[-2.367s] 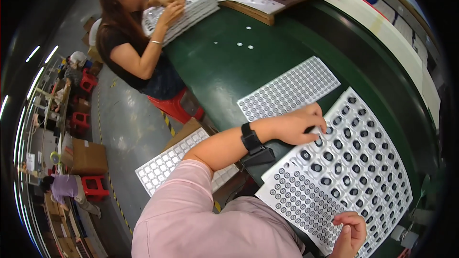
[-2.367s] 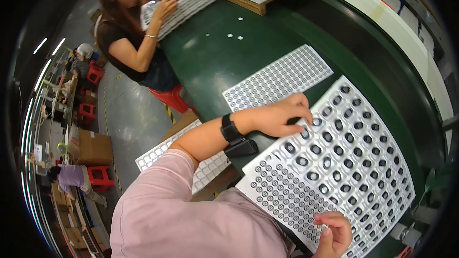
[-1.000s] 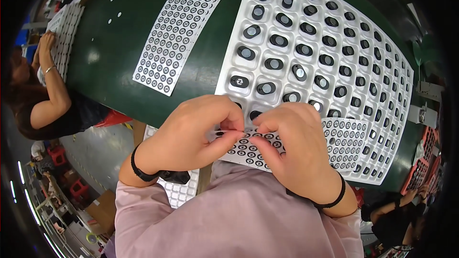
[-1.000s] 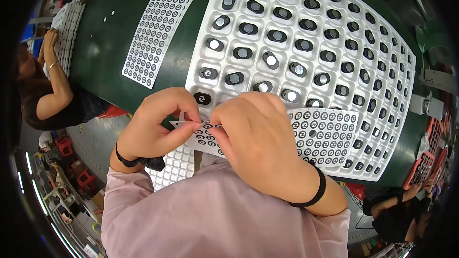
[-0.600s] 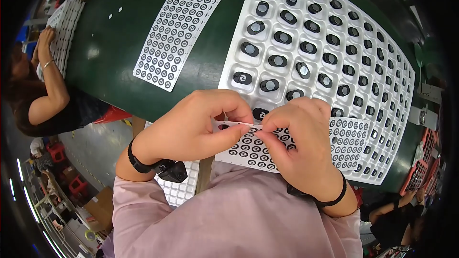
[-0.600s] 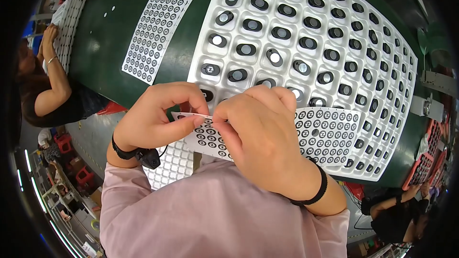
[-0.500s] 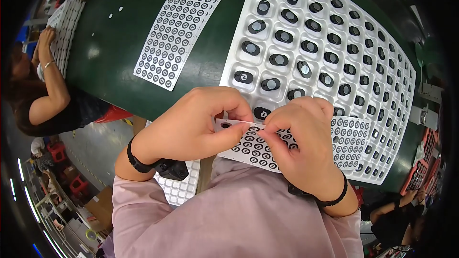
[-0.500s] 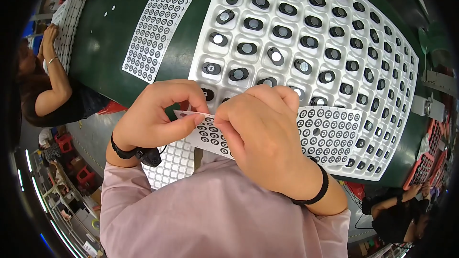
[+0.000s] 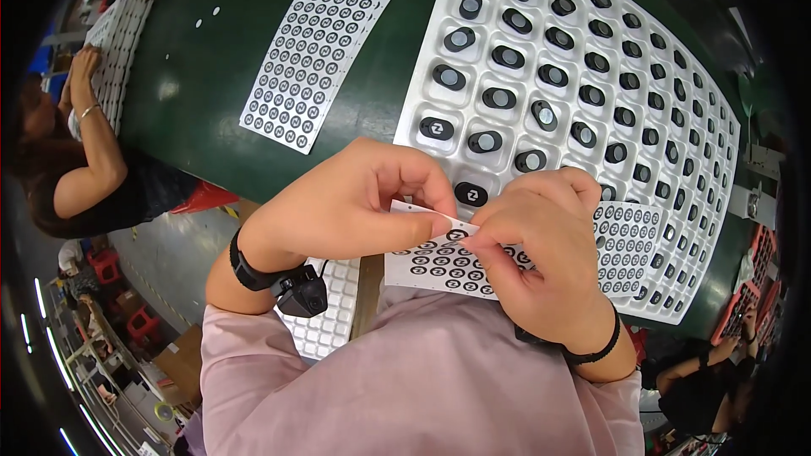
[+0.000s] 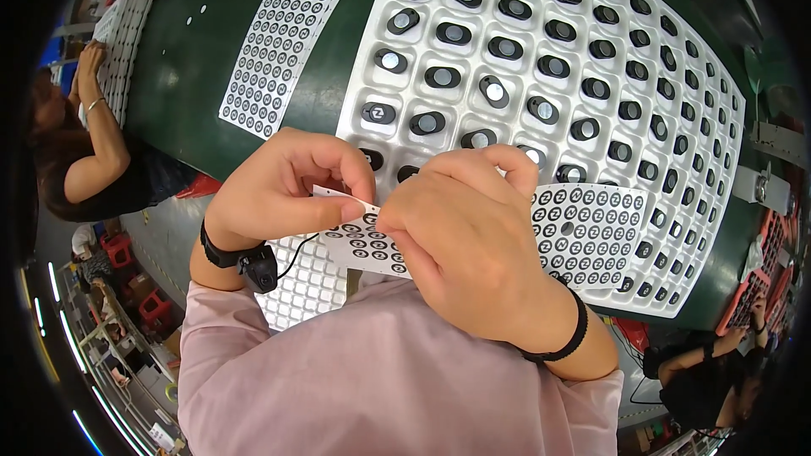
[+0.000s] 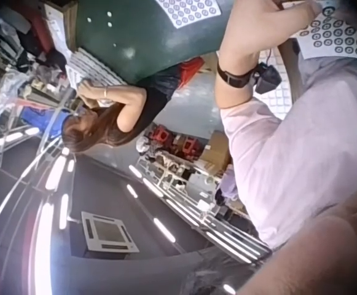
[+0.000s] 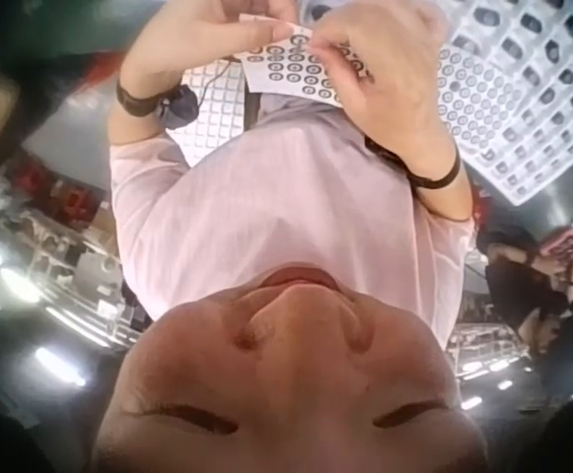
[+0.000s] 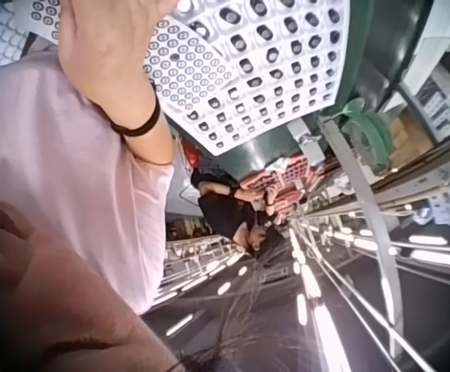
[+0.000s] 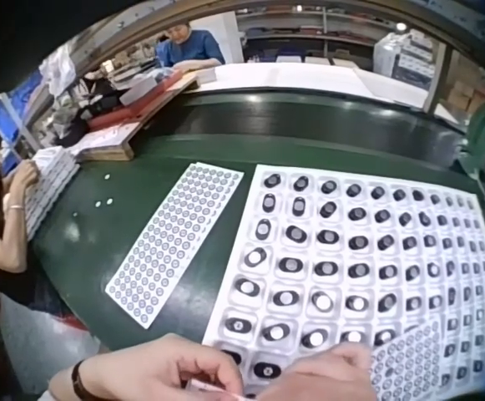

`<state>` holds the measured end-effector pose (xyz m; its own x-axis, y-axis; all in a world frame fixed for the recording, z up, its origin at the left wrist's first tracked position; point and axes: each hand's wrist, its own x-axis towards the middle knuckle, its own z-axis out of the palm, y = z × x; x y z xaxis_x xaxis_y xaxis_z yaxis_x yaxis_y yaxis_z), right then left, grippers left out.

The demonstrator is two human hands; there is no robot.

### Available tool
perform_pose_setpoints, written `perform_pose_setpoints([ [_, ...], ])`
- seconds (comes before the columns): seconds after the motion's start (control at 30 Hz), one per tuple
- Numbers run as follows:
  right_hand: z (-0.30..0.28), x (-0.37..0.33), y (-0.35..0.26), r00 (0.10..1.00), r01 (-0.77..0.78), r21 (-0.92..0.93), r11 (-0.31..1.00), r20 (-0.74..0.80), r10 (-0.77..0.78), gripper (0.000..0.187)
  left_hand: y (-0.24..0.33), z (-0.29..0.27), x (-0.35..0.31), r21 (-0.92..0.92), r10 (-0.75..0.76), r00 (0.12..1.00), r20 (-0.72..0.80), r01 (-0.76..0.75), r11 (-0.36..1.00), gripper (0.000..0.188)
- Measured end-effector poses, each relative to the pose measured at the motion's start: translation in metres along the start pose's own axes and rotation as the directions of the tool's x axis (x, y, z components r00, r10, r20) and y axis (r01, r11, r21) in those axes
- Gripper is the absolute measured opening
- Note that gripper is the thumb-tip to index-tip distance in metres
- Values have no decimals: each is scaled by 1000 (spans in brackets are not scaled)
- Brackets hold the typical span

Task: The person picks up a sheet of stickers, peels one off, and presses it onto a small black component in a tray. They then pick up the component, press another sticker onto the back, and place it back into the tray.

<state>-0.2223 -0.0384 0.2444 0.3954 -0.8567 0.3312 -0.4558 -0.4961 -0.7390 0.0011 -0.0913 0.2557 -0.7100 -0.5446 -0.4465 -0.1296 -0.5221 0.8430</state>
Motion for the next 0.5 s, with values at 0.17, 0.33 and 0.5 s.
perform_pose_setpoints([
  [0.17,0,0,-2,1000,-13,-3,1000,-9,13,22,-4,-1,3,-87,-26,999,40,29,996,4],
  [0.33,0,0,-2,1000,-16,-14,1000,-1,16,22,-5,-3,5,-129,-76,993,88,87,988,5],
  [0.5,-1,0,-3,1000,-10,-36,999,3,11,22,-4,-2,5,-146,-123,990,74,133,980,5],
])
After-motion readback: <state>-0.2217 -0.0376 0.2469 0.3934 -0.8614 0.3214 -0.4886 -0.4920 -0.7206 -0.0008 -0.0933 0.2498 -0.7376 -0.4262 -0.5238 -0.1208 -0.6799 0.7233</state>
